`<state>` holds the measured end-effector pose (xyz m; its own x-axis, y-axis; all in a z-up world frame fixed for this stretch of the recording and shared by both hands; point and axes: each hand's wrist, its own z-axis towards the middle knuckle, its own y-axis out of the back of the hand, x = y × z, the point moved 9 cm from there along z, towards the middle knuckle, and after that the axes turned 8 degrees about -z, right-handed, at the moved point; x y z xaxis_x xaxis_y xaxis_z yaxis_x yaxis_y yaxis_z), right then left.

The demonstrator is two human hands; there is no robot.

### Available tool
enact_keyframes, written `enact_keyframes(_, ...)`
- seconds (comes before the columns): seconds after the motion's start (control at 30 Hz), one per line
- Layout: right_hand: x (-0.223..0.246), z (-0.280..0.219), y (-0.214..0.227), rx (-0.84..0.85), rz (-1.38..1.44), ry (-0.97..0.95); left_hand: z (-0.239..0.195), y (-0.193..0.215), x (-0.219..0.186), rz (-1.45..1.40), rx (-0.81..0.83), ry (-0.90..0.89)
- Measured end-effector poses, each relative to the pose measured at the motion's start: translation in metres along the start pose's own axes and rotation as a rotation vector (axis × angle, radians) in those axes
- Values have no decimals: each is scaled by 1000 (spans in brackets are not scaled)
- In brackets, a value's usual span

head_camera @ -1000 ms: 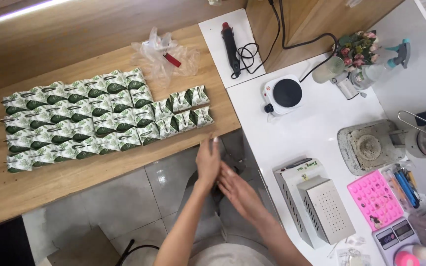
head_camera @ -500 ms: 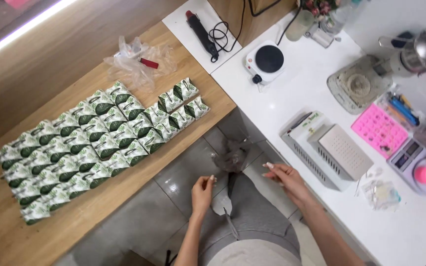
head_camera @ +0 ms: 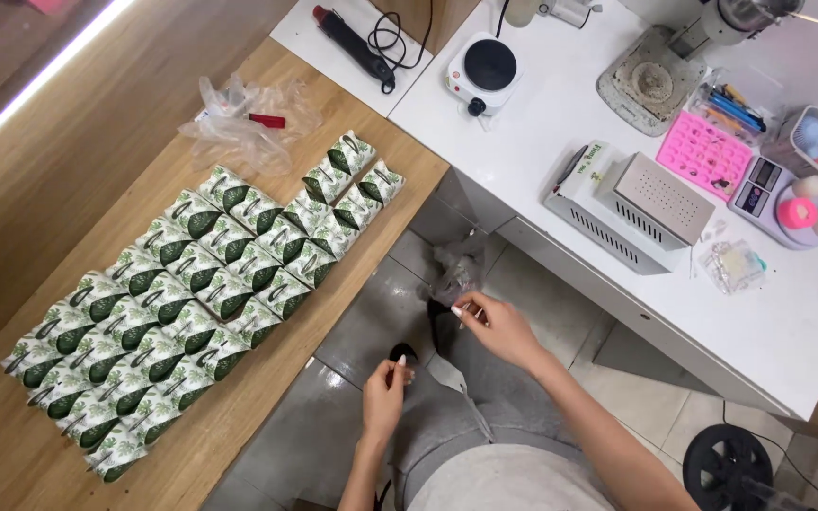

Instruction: Packing small decorative wax items into paper wrappers and flower-shaped gift boxes.

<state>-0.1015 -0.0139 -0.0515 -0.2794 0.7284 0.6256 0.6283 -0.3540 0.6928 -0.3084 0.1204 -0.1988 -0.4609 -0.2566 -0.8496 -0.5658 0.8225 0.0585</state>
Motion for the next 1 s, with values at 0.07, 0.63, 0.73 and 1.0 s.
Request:
enact_keyframes(0.07, 6, 23, 10, -3, -77, -41, 2, 4, -24, 141, 29, 59)
enact_keyframes(0.63, 57, 325, -43, -175, -783, 313, 63, 46, -172, -23, -266, -124)
enact_keyframes(0.73, 50, 316, -40, -94, -810, 316, 75, 51, -168, -64, -322, -46)
enact_keyframes(1.0, 206, 227, 67, -327, -615, 815, 108, 56, -286, 105, -412, -425)
